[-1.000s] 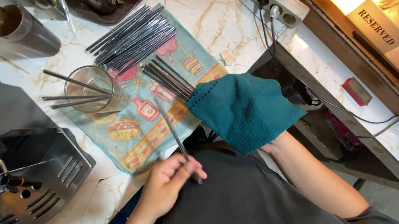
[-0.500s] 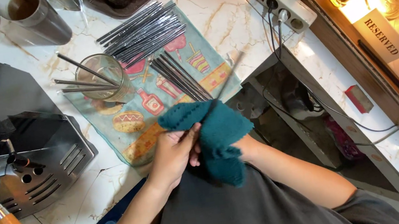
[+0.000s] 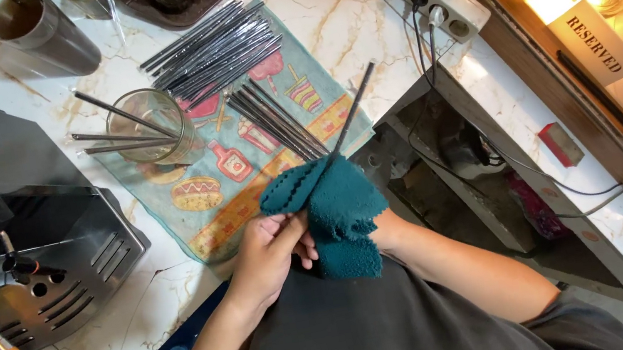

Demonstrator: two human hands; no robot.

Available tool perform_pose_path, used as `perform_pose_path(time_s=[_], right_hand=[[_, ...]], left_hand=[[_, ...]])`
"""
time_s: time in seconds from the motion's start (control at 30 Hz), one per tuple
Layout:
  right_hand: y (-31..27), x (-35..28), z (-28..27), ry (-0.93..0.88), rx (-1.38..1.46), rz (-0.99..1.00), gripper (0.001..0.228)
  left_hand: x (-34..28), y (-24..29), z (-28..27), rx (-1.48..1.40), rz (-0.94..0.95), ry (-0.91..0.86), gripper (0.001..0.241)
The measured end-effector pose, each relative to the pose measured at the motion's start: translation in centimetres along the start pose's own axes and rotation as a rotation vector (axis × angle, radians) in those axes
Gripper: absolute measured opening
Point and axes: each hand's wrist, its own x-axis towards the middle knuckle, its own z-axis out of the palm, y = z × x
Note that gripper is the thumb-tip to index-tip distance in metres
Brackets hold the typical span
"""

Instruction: Cleaning and wiping reusable metal straws using a cloth at a coffee shop counter.

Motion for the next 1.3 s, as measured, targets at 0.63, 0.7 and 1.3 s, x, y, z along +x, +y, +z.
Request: perform_pose_path(time_s=[0.63, 0.7, 1.3], right_hand=[[1.0, 4.0, -4.8, 0.395, 0.52, -0.043, 0.037], [0.6, 4.3, -4.1, 0.392, 0.498, -0.046, 0.04], [4.9, 2.9, 1.6, 0.113, 0.064, 0.048, 0.035]], left_hand=[[-4.5, 5.3, -0.2, 0.458, 0.27, 0.208, 0.013], [-4.8, 6.3, 0.4, 0.669, 0.328, 0.342, 0.01], [-4.7, 4.6, -1.7, 1.488, 1.001, 0.491, 0.019]])
